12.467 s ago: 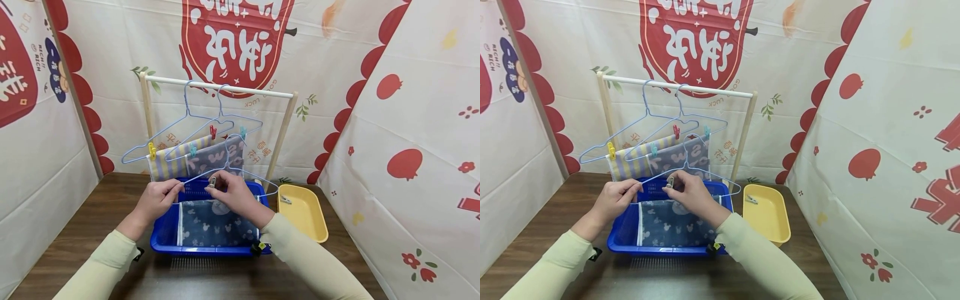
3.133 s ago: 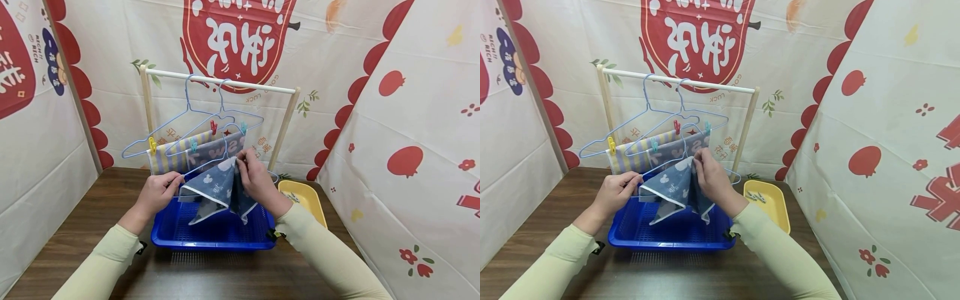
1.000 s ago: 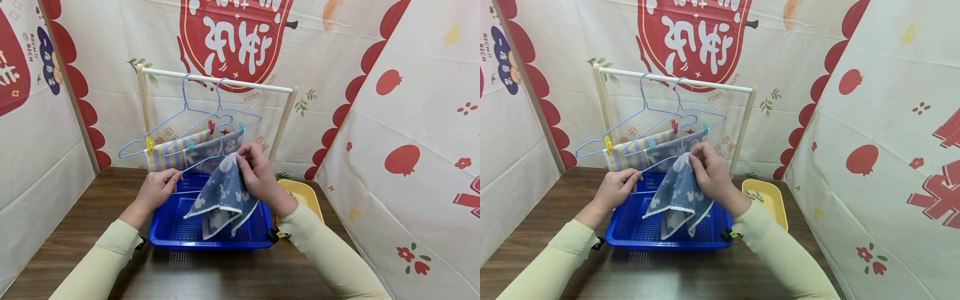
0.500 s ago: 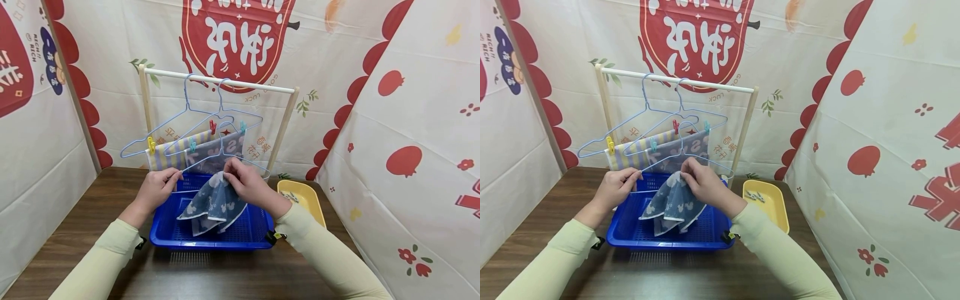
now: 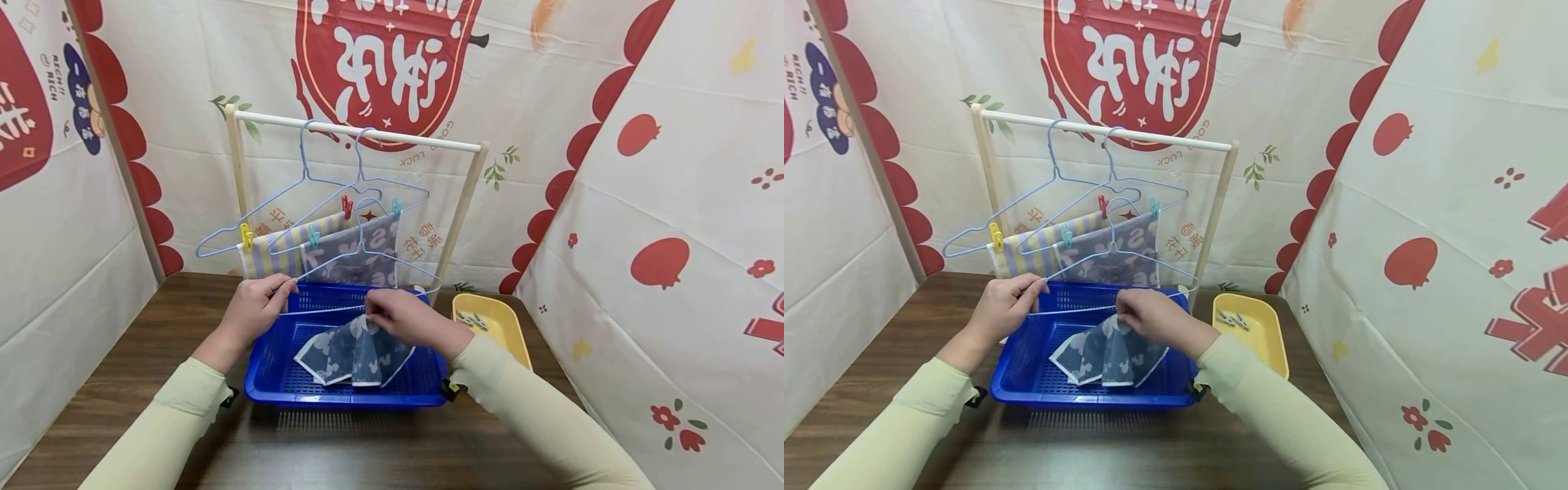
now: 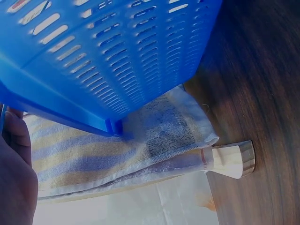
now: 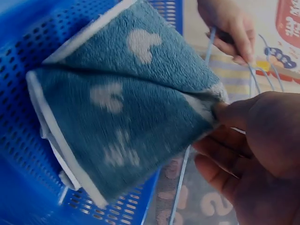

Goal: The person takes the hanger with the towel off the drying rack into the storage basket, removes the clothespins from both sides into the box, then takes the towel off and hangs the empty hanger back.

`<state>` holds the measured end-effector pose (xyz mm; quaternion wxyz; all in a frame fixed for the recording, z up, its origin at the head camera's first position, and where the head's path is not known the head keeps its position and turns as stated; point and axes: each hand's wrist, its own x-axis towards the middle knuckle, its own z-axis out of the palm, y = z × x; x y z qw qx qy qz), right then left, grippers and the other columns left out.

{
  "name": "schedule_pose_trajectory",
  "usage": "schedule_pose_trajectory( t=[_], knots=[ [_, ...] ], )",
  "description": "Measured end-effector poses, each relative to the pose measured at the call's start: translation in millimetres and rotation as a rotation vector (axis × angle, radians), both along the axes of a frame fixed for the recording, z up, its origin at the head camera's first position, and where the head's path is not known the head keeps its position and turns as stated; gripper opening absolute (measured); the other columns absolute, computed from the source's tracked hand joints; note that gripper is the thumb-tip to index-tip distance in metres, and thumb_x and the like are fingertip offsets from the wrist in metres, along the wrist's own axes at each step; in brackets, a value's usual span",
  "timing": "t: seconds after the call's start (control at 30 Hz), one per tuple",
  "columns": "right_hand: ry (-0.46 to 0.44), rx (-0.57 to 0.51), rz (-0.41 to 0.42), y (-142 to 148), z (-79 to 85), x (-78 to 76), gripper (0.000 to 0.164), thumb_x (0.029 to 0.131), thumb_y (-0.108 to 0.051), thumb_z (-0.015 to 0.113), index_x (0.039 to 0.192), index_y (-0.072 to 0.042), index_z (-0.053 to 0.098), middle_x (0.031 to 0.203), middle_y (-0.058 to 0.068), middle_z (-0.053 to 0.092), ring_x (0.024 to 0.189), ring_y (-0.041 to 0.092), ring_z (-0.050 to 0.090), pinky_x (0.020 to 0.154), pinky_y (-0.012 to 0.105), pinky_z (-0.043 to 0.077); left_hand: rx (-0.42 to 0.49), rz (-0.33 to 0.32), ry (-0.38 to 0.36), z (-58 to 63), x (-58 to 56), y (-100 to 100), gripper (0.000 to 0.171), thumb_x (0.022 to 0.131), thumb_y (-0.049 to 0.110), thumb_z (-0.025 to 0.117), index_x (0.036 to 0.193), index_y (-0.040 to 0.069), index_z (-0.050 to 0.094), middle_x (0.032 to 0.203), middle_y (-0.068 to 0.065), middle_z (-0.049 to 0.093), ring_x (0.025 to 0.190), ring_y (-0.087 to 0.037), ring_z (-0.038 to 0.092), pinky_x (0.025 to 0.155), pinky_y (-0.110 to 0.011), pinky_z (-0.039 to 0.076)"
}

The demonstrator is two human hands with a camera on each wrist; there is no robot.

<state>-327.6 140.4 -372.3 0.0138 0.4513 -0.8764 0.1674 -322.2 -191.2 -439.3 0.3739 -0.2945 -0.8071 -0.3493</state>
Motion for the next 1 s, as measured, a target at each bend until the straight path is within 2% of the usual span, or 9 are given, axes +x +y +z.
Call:
schedule_pose_trajectory(
  t=[0.3,0.57,0.77,1.0],
  knots=[
    [-0.029,0.237,0.047,-14.1,-12.8,-2.2,0.015,0.106,-0.007,0.075,0.1,-0.017,0.066,0.093,-0.007,0.066,0.085,0.012,0.06,0.076,0.029,0.053,0.002,-0.003,0.01,-1.2,-2.0,-0.3,0.014,0.103,-0.003,0.072,0.092,0.006,0.075,0.066,0.012,0.06,0.057,-0.004,0.053,0.055,-0.023,0.045],
    [-0.038,0.412,0.103,-19.0,-33.7,-10.4,0.02,0.103,0.0,0.072,0.093,-0.016,0.064,0.082,-0.006,0.061,0.075,0.011,0.056,0.069,0.026,0.049,0.009,0.002,-0.023,-0.6,1.1,0.3,0.014,0.104,-0.001,0.073,0.093,0.009,0.075,0.067,0.012,0.061,0.057,-0.004,0.054,0.055,-0.022,0.045],
    [-0.075,0.434,0.079,-16.9,-38.1,-10.5,0.02,0.104,-0.003,0.074,0.095,-0.019,0.065,0.085,-0.008,0.064,0.078,0.01,0.059,0.072,0.025,0.051,0.009,0.001,-0.037,0.4,2.6,0.5,0.013,0.104,0.0,0.073,0.094,0.009,0.076,0.067,0.012,0.061,0.057,-0.004,0.054,0.054,-0.021,0.045],
    [-0.139,0.384,0.012,-4.9,-31.4,-5.8,0.009,0.107,-0.024,0.076,0.109,-0.019,0.069,0.11,-0.004,0.066,0.099,0.014,0.064,0.088,0.032,0.056,0.009,0.008,-0.042,-0.9,2.6,-2.7,0.014,0.104,0.0,0.072,0.094,0.009,0.076,0.067,0.011,0.061,0.057,-0.004,0.054,0.054,-0.02,0.044]
  ],
)
